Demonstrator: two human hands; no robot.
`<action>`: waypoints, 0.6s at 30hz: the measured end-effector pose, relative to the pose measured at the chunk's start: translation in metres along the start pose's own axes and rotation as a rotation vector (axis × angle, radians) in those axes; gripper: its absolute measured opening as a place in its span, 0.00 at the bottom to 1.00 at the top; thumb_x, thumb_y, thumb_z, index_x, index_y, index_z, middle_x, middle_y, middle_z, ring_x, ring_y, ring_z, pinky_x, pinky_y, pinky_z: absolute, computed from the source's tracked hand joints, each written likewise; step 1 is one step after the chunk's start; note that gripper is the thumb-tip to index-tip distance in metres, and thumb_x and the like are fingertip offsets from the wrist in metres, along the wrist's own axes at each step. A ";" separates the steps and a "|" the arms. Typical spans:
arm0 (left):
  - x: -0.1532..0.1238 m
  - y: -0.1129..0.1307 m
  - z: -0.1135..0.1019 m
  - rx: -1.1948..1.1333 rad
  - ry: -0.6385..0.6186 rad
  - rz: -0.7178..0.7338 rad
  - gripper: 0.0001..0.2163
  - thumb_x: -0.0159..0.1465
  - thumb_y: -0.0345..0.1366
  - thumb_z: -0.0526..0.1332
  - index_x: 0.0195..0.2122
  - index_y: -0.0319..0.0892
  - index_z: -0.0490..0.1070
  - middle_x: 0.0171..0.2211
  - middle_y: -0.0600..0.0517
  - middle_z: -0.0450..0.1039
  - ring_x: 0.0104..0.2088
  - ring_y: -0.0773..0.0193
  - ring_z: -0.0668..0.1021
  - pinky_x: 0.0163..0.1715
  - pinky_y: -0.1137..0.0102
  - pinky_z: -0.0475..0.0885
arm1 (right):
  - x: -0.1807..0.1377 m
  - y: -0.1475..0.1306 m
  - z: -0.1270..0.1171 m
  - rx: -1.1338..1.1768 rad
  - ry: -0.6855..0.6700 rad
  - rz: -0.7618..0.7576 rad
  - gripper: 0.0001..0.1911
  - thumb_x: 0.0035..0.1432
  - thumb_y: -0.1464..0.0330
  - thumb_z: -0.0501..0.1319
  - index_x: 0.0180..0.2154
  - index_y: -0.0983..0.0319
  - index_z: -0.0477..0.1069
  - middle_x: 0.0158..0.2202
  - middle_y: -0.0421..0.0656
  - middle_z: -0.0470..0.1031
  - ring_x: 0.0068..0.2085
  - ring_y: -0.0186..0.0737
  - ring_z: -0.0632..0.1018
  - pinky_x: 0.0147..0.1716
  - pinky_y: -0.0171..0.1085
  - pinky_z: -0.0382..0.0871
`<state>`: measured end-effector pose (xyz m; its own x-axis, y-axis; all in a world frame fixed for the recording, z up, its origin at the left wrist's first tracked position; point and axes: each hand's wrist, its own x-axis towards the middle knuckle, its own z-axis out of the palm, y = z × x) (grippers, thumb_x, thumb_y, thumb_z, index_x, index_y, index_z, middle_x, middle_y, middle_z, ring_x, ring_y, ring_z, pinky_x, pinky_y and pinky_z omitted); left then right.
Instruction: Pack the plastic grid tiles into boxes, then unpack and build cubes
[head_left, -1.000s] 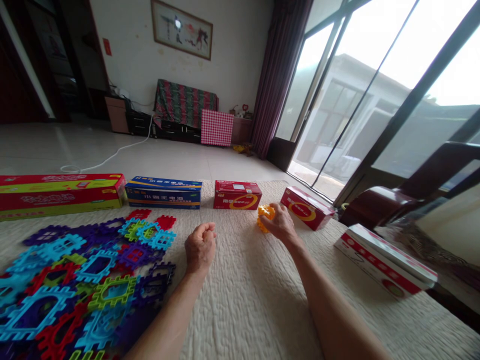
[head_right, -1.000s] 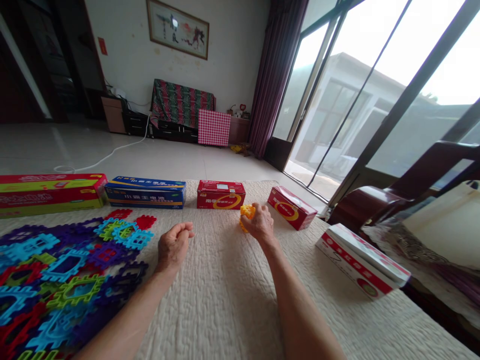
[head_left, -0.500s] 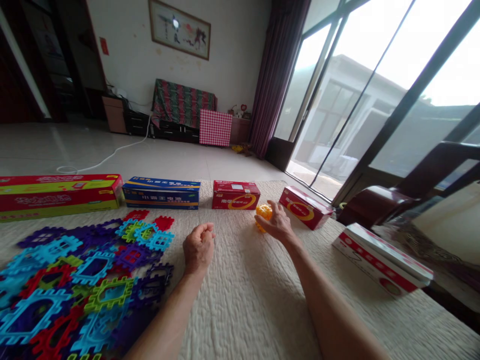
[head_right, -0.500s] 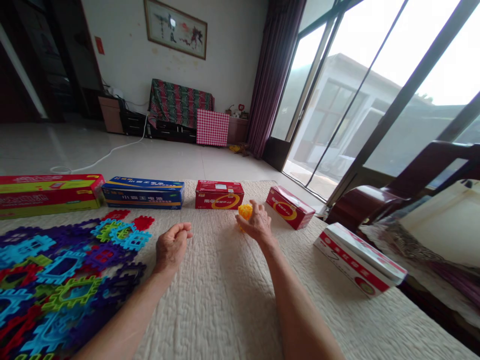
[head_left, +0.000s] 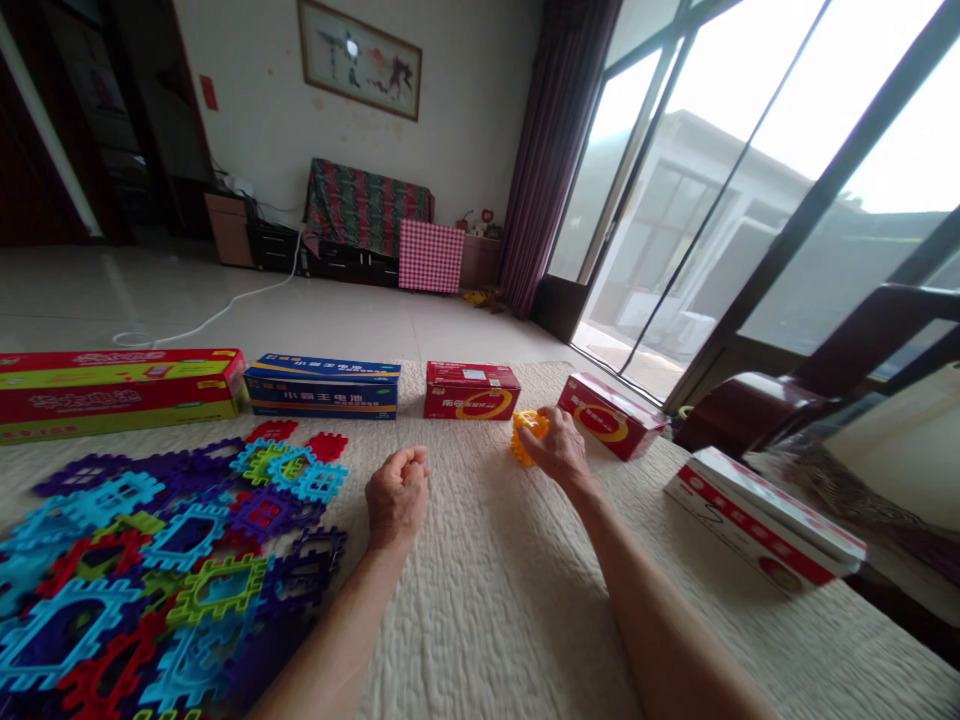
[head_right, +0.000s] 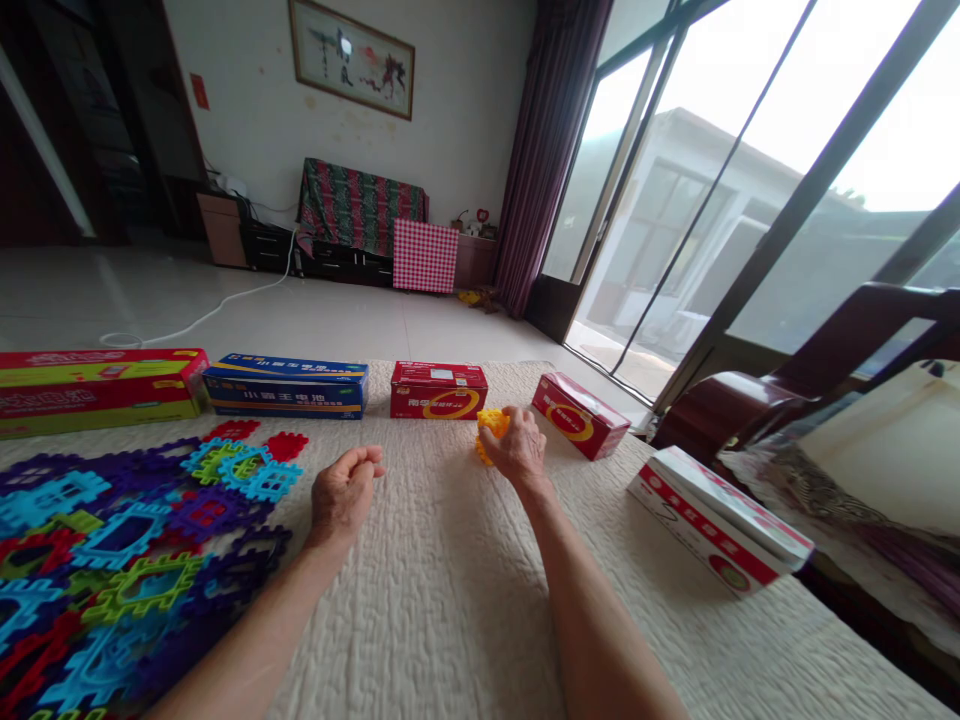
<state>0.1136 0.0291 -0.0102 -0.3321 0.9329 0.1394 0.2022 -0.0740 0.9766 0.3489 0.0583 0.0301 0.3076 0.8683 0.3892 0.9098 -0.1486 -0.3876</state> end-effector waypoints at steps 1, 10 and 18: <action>0.000 0.000 0.000 -0.001 -0.002 -0.001 0.14 0.54 0.33 0.52 0.35 0.41 0.77 0.31 0.49 0.80 0.30 0.61 0.81 0.34 0.69 0.73 | 0.000 0.001 0.000 0.001 0.004 0.006 0.24 0.55 0.55 0.59 0.50 0.61 0.67 0.47 0.50 0.72 0.47 0.50 0.74 0.46 0.45 0.64; 0.000 -0.002 0.000 -0.007 0.005 0.014 0.14 0.54 0.33 0.52 0.34 0.41 0.77 0.30 0.50 0.80 0.30 0.61 0.81 0.32 0.71 0.73 | -0.003 0.004 0.005 0.011 0.006 0.028 0.29 0.51 0.53 0.60 0.52 0.60 0.63 0.48 0.49 0.70 0.50 0.52 0.73 0.48 0.48 0.63; 0.000 0.000 0.000 -0.007 0.004 0.001 0.13 0.54 0.33 0.52 0.34 0.41 0.77 0.31 0.50 0.80 0.30 0.61 0.81 0.34 0.70 0.73 | 0.011 0.014 -0.009 0.404 0.394 -0.001 0.24 0.58 0.53 0.51 0.47 0.62 0.66 0.46 0.50 0.72 0.47 0.46 0.74 0.47 0.44 0.66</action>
<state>0.1132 0.0289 -0.0104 -0.3353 0.9314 0.1414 0.1965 -0.0777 0.9774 0.3673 0.0615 0.0364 0.4580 0.6142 0.6426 0.7552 0.1125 -0.6458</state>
